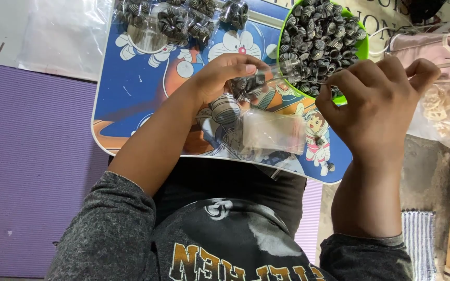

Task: Scooping small black items from a bowl into small plastic bags using a spoon and sealing the bags.

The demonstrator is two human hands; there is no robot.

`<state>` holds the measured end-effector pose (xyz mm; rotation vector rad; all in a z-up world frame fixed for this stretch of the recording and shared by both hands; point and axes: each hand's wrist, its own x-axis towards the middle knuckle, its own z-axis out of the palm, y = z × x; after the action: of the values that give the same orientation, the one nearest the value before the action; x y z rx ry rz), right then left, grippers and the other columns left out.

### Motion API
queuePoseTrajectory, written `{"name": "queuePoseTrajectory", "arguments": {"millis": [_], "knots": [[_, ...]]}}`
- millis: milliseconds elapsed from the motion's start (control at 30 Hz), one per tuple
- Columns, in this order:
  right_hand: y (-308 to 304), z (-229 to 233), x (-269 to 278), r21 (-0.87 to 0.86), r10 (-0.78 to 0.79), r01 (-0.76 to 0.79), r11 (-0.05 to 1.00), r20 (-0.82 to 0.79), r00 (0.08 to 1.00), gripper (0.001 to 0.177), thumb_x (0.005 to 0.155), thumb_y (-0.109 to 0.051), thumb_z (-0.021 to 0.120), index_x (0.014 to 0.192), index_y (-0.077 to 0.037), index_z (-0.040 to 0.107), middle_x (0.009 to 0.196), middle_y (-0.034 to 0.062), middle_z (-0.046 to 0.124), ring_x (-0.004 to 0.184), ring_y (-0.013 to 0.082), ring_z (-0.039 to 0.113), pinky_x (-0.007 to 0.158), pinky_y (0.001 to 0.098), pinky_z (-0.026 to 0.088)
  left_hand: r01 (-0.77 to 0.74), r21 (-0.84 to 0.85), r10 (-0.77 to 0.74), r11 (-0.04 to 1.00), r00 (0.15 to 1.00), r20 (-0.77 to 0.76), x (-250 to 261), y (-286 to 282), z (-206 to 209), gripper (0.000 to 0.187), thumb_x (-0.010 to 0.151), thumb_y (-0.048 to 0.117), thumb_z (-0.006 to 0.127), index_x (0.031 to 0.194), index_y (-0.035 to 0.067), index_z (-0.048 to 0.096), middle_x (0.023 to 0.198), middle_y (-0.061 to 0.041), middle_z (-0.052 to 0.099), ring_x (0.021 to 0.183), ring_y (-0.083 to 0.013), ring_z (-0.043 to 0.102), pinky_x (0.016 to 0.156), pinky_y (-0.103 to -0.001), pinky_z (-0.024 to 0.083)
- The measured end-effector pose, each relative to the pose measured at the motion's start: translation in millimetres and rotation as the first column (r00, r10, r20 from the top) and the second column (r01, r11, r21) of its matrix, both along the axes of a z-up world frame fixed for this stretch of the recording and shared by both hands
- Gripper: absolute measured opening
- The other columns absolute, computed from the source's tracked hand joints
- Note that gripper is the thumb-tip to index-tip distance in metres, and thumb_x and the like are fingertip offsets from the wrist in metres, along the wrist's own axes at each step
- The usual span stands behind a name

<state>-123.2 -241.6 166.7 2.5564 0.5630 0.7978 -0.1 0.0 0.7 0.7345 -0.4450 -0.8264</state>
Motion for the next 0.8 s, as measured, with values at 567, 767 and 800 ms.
{"name": "queuePoseTrajectory", "arguments": {"millis": [567,767,800], "knots": [[1,-11,-5,0.126,0.011,-0.013,0.992,0.013,1.000,0.022,0.103,-0.013,0.093,0.091,-0.021,0.077,0.096,-0.0044,0.071,0.096,0.0189,0.057,0.112,0.0421,0.026,-0.005,0.018,0.004,1.000,1.000,0.007,1,3,-2,0.042,0.091,0.021,0.068,0.124,-0.005,0.064,0.101,-0.024,0.075,0.072,-0.0300,0.073,0.059,-0.034,0.060],[4,-13,-3,0.179,0.089,-0.098,0.979,0.059,0.994,0.024,0.101,-0.007,0.094,0.091,-0.019,0.075,0.098,-0.0019,0.070,0.094,0.0210,0.054,0.107,0.0424,0.027,-0.001,0.027,0.002,1.000,1.000,-0.027,0,2,-3,0.038,0.092,0.016,0.066,0.124,-0.006,0.065,0.101,-0.025,0.075,0.068,-0.0321,0.073,0.055,-0.033,0.058],[-1,-15,-3,0.165,0.086,-0.098,0.982,0.075,0.993,0.028,0.102,-0.009,0.095,0.089,-0.020,0.074,0.096,-0.0022,0.070,0.095,0.0208,0.055,0.106,0.0425,0.027,-0.010,0.038,0.011,0.999,1.000,-0.006,1,2,-4,0.039,0.092,0.018,0.066,0.124,-0.005,0.066,0.101,-0.025,0.075,0.067,-0.0318,0.073,0.059,-0.034,0.059]]}}
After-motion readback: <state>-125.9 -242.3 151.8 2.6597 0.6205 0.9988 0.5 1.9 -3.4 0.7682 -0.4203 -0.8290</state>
